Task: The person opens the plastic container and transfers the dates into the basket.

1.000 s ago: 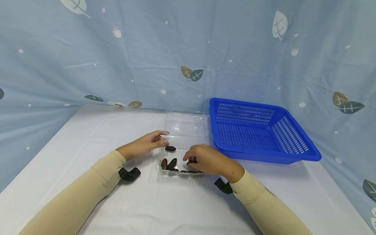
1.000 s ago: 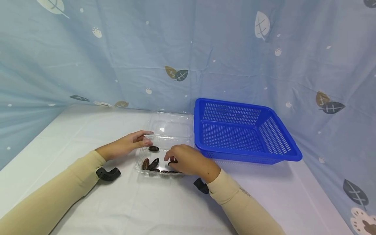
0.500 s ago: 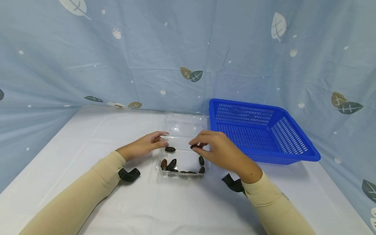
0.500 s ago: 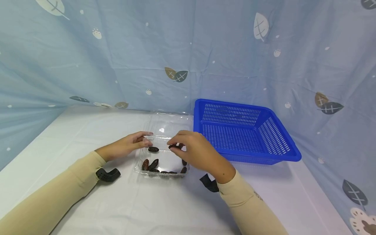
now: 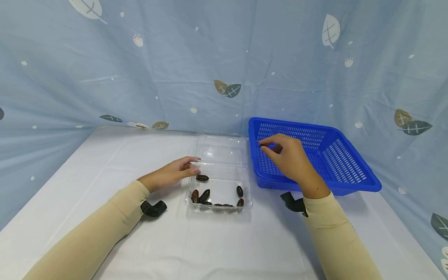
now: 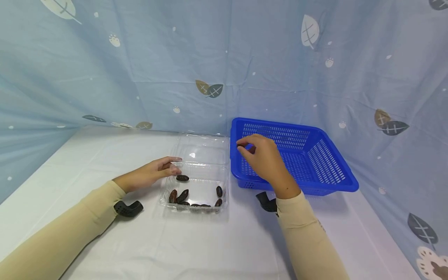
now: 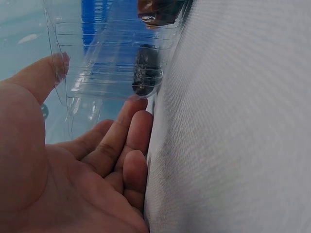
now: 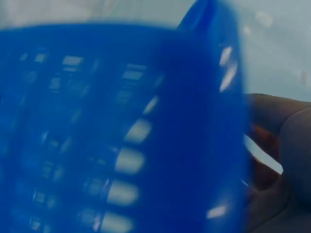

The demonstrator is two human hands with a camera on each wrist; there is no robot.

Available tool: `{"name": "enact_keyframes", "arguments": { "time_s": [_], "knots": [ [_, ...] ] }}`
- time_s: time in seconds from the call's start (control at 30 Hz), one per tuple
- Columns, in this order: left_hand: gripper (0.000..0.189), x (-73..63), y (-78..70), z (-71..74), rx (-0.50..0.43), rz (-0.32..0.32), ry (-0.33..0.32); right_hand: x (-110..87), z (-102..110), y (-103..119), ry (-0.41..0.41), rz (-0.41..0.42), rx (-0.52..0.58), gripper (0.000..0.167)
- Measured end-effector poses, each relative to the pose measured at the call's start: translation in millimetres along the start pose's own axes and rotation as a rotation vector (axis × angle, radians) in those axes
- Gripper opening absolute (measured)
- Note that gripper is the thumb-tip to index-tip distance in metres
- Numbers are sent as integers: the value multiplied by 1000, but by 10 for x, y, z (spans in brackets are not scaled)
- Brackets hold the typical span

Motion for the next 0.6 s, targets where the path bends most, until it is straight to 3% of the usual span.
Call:
{"name": "enact_keyframes", "arguments": {
  "time_s": [0.23,0.6],
  "knots": [
    [59,-11,-6,0,-4,0,-1,41,-51,-269,132,-121,-92,18],
    [58,1,-9,2,8,-1,-4,46,-166,-513,360,-194,-134,18]
  ]
}}
Point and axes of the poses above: each hand's wrist, its own x-axis towards the middle knuckle, its own z-axis out of the back of the hand, y = z × x, the point moved 1 cm from there along x, towards the middle knuckle, and after that the axes turned 10 degrees about -y, right-handed, at the moved point
